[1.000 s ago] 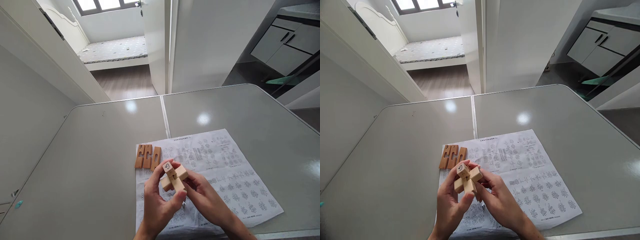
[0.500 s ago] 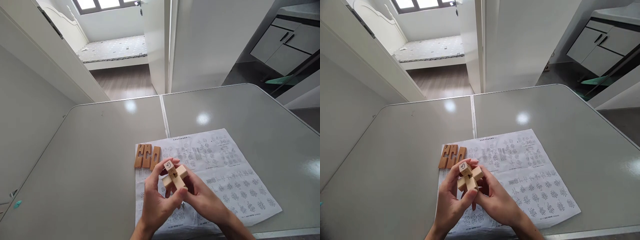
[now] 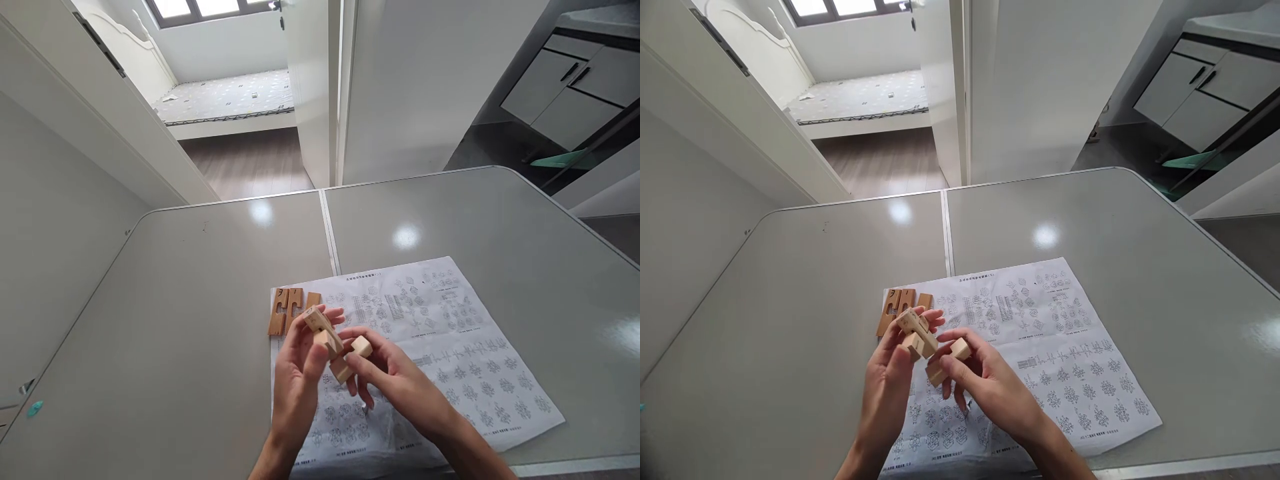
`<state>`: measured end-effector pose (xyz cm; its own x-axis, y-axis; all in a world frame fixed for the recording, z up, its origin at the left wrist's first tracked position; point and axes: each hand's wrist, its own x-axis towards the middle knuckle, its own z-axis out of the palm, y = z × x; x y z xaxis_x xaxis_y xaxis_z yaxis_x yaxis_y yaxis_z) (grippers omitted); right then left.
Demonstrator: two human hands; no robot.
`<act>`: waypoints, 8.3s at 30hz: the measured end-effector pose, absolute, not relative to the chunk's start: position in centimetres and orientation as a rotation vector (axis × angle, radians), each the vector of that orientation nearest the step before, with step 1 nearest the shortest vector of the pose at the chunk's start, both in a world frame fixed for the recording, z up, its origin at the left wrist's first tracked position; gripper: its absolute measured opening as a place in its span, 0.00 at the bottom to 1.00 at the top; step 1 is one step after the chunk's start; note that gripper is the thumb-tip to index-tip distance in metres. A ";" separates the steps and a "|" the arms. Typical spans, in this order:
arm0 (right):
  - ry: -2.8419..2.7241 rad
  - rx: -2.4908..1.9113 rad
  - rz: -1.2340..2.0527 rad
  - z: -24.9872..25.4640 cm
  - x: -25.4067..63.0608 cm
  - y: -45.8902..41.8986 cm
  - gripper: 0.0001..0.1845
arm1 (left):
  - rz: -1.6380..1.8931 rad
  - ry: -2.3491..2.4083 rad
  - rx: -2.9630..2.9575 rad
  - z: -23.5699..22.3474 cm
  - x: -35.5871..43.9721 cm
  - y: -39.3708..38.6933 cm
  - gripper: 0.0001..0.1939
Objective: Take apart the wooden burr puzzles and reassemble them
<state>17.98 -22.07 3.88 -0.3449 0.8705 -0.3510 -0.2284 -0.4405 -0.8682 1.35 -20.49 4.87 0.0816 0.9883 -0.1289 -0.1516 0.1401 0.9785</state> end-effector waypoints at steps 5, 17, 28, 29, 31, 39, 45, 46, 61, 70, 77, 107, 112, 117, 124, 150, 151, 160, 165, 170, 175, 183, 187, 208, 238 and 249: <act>-1.447 -1.612 1.377 2.8 17.7 -22.2 0.23 | 1.159 0.996 0.810 4.7 1.4 -20.3 0.34; -1.890 -1.801 0.760 1.9 16.9 -22.3 0.14 | 1.115 1.118 0.883 5.3 1.7 -21.1 0.33; -1.414 -1.258 1.398 5.2 17.4 -22.3 0.18 | 1.043 1.028 1.002 3.6 1.3 -21.1 0.33; -1.405 -1.240 1.425 5.3 17.3 -22.3 0.18 | 1.039 1.010 1.002 3.6 1.4 -21.2 0.32; -1.386 -1.212 1.464 5.3 17.2 -22.3 0.20 | 1.030 0.987 1.015 3.6 1.5 -21.4 0.32; -0.941 -0.940 1.868 4.6 17.0 -23.0 0.25 | 0.955 0.949 1.122 4.8 1.5 -21.0 0.34; -0.440 -0.441 2.164 3.8 17.2 -23.3 0.24 | 0.964 0.805 1.052 4.1 1.5 -21.2 0.34; -0.408 -0.393 2.189 3.7 17.3 -23.3 0.23 | 0.974 0.789 1.049 3.9 1.5 -21.3 0.34; -0.007 0.493 2.210 3.0 14.5 -24.9 0.26 | 0.956 0.497 1.005 4.8 0.8 -21.0 0.38; -0.084 0.601 2.076 3.5 13.8 -25.7 0.27 | 1.058 0.616 0.935 3.3 0.4 -20.9 0.39; -0.742 -0.871 1.875 5.0 18.0 -24.9 0.27 | 0.968 1.225 1.592 3.5 -1.3 -20.8 0.33; -2.419 -2.113 0.876 6.8 18.6 -16.3 0.13 | 0.566 1.129 2.515 3.2 -1.4 -15.0 0.28; -2.632 -1.888 0.911 7.6 18.5 -13.7 0.11 | 0.524 1.182 2.596 3.3 -2.1 -13.7 0.28; -2.766 -1.743 1.009 8.2 19.1 -10.4 0.10 | 0.540 1.184 2.595 3.5 -2.4 -13.4 0.31; -2.494 -1.868 0.842 6.6 19.6 -1.9 0.10 | 0.735 1.190 2.576 3.7 -0.4 -14.3 0.26; -1.726 -1.455 0.740 -1.5 21.7 2.0 0.13 | 0.534 0.582 2.489 -0.2 7.9 -14.6 0.11; -1.716 -1.436 0.749 -1.5 21.8 2.1 0.13 | 0.523 0.574 2.485 -0.2 8.0 -14.4 0.11; -1.629 -1.327 0.795 -2.3 21.8 2.4 0.10 | 0.413 0.388 2.659 -0.3 8.3 -13.9 0.09; -1.605 -1.318 0.795 -2.2 21.6 2.3 0.09 | 0.325 0.354 2.796 -0.7 8.4 -14.3 0.09; -1.592 -1.327 0.808 -1.9 21.5 2.2 0.09 | 0.344 0.378 2.806 -0.7 8.4 -14.2 0.09; -1.591 -1.331 0.817 -1.9 21.5 2.2 0.09 | 0.360 0.409 2.784 -0.8 8.4 -14.1 0.10; -1.593 -1.351 0.791 -2.1 21.2 2.4 0.09 | 0.393 0.421 2.762 -0.8 8.3 -13.9 0.09; -1.598 -1.358 0.786 -2.1 21.1 2.4 0.09 | 0.375 0.428 2.746 -0.6 8.2 -13.8 0.10; -1.610 -1.374 0.789 -1.8 21.0 2.1 0.10 | 0.373 0.443 2.711 -0.6 8.2 -13.9 0.09; -1.598 -1.373 0.792 -1.6 21.0 1.9 0.09 | 0.405 0.396 2.636 -1.1 8.1 -14.0 0.13; -1.603 -1.386 0.792 -1.6 21.0 1.6 0.09 | 0.373 0.389 2.542 -1.5 7.6 -13.8 0.18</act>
